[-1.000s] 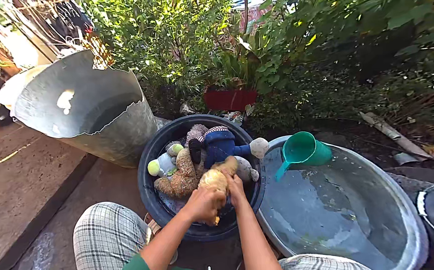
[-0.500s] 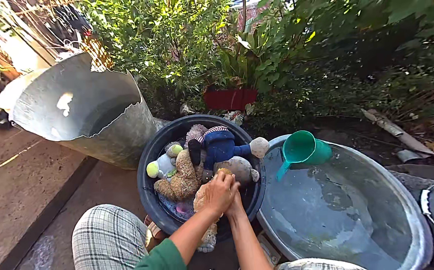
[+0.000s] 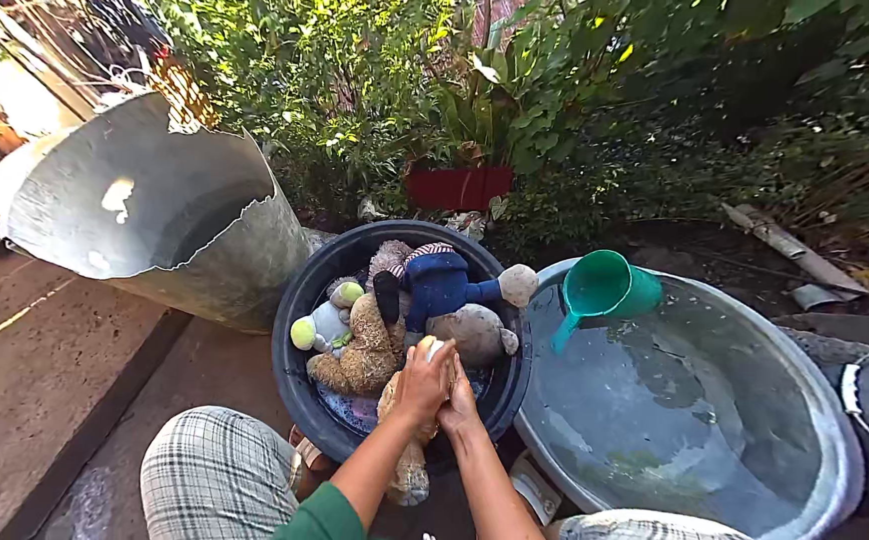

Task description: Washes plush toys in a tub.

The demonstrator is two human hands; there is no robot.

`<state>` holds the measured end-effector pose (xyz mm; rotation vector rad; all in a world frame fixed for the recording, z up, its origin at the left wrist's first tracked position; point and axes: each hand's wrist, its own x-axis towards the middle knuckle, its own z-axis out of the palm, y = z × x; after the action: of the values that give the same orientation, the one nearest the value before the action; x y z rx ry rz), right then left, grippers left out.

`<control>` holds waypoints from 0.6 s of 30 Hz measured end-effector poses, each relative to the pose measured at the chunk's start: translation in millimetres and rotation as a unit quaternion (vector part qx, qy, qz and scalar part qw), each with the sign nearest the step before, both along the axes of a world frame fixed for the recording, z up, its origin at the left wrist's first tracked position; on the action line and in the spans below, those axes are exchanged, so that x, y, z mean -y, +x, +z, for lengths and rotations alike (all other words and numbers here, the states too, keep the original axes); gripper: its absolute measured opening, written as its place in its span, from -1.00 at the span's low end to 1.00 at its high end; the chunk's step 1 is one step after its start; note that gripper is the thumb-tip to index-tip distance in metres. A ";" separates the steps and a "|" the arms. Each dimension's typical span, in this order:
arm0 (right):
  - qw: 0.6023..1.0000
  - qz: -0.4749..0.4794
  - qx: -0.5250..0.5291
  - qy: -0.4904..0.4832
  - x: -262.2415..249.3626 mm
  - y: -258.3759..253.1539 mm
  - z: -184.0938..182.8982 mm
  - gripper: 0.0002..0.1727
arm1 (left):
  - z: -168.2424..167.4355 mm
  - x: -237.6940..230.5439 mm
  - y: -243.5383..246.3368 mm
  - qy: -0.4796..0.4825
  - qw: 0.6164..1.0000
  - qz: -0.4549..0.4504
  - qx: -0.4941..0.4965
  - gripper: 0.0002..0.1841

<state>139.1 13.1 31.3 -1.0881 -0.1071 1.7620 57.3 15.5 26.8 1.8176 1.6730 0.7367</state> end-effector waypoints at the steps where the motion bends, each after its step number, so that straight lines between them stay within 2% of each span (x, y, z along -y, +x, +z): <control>1: 1.000 0.007 0.007 -0.008 -0.1 -3.0 2.3 -0.42 | 9.3 -18.8 -2.6 -0.079 0.996 0.020 0.026 -0.55; 2: 1.000 0.009 0.014 -0.013 0.6 -5.0 4.7 -0.43 | 17.0 -34.3 -4.9 -0.165 0.984 0.039 0.051 -0.55; 3: 1.000 0.010 0.019 -0.008 1.3 -4.7 5.8 -0.43 | 20.0 -41.8 -4.9 -0.213 0.974 0.049 0.066 -0.55; 4: 1.000 0.009 0.020 0.002 1.0 -2.2 6.1 -0.43 | 21.8 -37.2 -1.5 -0.207 0.976 0.045 0.054 -0.55; 6: 0.998 0.000 -0.001 0.068 0.0 5.4 -0.5 -0.45 | 20.8 0.9 9.0 -0.090 0.996 0.006 0.010 -0.57; 8: 0.992 -0.016 -0.024 0.125 3.2 12.9 -16.3 -0.47 | 3.6 40.7 14.2 0.079 0.996 -0.039 -0.020 -0.62; 9: 0.992 -0.031 -0.036 0.113 2.5 11.5 -14.2 -0.50 | -5.5 43.7 13.7 0.142 0.988 -0.047 -0.028 -0.63; 10: 0.994 -0.039 -0.043 0.097 1.3 8.5 -8.9 -0.50 | -7.3 36.1 12.5 0.157 0.986 -0.048 -0.029 -0.65; 11: 0.994 -0.032 -0.051 0.093 0.3 6.7 -7.9 -0.48 | -1.9 21.0 12.0 0.124 0.991 -0.046 -0.035 -0.66; 13: 0.996 -0.011 -0.061 0.066 0.7 1.7 -6.2 -0.45 | 19.6 -19.2 11.0 -0.034 0.997 -0.036 -0.059 -0.62; 15: 0.997 -0.002 -0.050 0.051 -0.4 -0.2 1.6 -0.47 | 32.9 -52.4 10.8 -0.172 0.984 -0.015 -0.039 -0.60; 16: 0.997 -0.005 -0.046 0.054 -0.4 1.7 6.1 -0.47 | 33.1 -53.6 12.4 -0.189 0.982 -0.003 -0.020 -0.60; 18: 0.997 -0.021 -0.036 0.062 -1.8 7.8 18.8 -0.49 | 22.9 -22.3 16.1 -0.089 0.996 -0.008 -0.011 -0.61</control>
<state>146.9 14.9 50.1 -0.9313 -0.1462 1.7317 73.3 37.9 49.7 1.7192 1.6798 0.5444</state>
